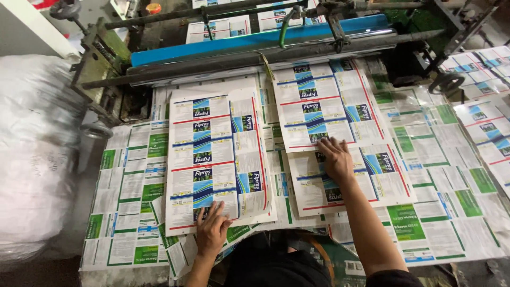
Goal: The person repeatedly picks up printed paper sheets from a conveyor and stacks them into two neat piles on the table. The hands work continuously, aligning each sheet before placing it down.
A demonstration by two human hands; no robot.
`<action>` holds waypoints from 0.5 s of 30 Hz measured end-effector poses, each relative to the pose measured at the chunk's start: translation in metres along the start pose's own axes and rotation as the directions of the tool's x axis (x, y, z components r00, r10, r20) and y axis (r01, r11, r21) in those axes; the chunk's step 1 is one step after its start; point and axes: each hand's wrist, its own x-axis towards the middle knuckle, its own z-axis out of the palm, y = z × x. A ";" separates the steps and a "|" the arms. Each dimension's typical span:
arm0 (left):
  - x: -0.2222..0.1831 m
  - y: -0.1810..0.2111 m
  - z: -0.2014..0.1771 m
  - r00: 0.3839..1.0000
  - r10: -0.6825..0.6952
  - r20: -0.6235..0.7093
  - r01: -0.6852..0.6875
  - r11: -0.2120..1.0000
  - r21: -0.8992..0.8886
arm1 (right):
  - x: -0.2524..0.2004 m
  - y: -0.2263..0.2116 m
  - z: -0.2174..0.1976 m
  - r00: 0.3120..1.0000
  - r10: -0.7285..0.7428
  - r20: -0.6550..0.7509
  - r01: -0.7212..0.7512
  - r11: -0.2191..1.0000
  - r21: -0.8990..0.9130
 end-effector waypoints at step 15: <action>0.135 0.072 -0.135 0.974 0.207 -0.096 -0.188 0.966 0.175 | -0.006 -0.004 -0.006 0.991 0.089 -0.098 -0.089 0.996 0.007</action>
